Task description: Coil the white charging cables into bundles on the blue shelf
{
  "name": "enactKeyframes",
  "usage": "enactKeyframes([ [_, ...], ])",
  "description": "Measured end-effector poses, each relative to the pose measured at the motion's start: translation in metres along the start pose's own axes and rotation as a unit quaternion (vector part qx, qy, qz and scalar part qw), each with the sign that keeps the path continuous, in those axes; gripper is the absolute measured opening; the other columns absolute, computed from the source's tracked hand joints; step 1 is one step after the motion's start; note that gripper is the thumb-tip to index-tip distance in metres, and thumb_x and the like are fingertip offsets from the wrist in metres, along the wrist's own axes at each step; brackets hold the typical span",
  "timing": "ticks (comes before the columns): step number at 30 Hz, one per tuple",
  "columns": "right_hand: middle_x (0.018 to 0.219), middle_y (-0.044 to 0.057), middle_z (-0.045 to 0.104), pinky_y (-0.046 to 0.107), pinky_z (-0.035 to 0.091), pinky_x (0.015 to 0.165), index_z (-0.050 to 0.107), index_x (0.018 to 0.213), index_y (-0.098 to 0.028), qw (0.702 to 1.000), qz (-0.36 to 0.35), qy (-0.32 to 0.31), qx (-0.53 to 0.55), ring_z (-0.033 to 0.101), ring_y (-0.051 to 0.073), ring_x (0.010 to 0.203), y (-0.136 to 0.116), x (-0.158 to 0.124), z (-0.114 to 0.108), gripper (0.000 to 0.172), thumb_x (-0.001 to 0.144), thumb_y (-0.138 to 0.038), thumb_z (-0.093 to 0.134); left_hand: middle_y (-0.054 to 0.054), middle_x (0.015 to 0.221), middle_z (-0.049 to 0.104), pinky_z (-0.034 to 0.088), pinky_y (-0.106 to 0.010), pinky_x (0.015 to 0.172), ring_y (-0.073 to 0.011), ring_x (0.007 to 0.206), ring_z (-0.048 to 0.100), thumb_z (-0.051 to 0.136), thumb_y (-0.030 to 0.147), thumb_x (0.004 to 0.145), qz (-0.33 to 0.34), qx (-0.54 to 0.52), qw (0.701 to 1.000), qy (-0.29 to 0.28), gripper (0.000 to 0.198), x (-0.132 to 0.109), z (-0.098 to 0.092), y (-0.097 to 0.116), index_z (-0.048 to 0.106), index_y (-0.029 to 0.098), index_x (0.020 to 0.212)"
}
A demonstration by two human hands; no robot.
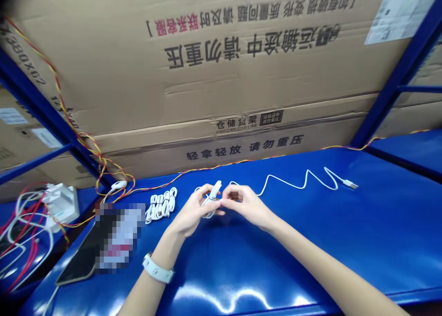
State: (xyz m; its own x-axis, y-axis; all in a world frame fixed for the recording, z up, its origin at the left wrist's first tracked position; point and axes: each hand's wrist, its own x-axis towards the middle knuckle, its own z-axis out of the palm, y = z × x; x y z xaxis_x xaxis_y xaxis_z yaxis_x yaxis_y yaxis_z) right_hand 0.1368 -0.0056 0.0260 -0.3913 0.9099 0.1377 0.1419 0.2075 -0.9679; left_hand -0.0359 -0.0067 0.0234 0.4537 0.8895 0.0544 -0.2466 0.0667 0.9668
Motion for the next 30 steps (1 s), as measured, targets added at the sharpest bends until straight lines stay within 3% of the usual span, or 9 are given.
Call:
enactKeyframes([
  [5, 0.073, 0.001, 0.058, 0.027, 0.042, 0.068, 0.057, 0.073, -0.017, 0.999, -0.004, 0.009, -0.034, 0.054, 0.015, 0.071, 0.001, 0.001, -0.004, 0.026, 0.076, -0.043, 0.062, 0.001, 0.086, 0.052, 0.04, -0.019, 0.059, -0.0065, 0.064, 0.053, 0.073, 0.028, 0.067, 0.011, -0.034, 0.999, 0.015, 0.036, 0.001, -0.005, -0.001, 0.048, 0.019, 0.09],
  [14, 0.07, 0.001, 0.057, 0.028, 0.042, 0.066, 0.058, 0.07, -0.018, 0.998, 0.022, 0.059, -0.017, 0.052, 0.014, 0.067, -0.001, 0.005, -0.016, 0.033, 0.069, -0.049, 0.066, 0.002, 0.067, 0.05, 0.035, -0.021, 0.059, -0.0079, 0.062, 0.048, 0.069, 0.034, 0.072, 0.039, -0.019, 0.996, 0.075, 0.031, 0.005, -0.018, -0.004, 0.054, 0.016, 0.092],
  [22, 0.068, 0.001, 0.058, 0.028, 0.042, 0.065, 0.058, 0.069, -0.018, 0.996, 0.039, 0.073, -0.026, 0.053, 0.014, 0.066, 0.005, 0.008, -0.02, 0.032, 0.068, -0.048, 0.068, 0.001, 0.07, 0.051, 0.036, -0.021, 0.059, -0.0067, 0.06, 0.047, 0.069, 0.037, 0.071, 0.024, -0.027, 0.997, 0.074, 0.03, 0.005, -0.02, -0.003, 0.058, 0.013, 0.086],
  [30, 0.069, 0.001, 0.059, 0.027, 0.041, 0.065, 0.058, 0.069, -0.017, 0.997, 0.057, 0.05, -0.01, 0.053, 0.014, 0.066, 0.007, 0.009, -0.018, 0.025, 0.069, -0.04, 0.068, 0.002, 0.065, 0.053, 0.034, -0.02, 0.053, -0.0057, 0.054, 0.045, 0.073, 0.035, 0.066, 0.044, -0.043, 0.976, 0.211, 0.031, 0.014, -0.027, -0.016, 0.055, 0.013, 0.078],
])
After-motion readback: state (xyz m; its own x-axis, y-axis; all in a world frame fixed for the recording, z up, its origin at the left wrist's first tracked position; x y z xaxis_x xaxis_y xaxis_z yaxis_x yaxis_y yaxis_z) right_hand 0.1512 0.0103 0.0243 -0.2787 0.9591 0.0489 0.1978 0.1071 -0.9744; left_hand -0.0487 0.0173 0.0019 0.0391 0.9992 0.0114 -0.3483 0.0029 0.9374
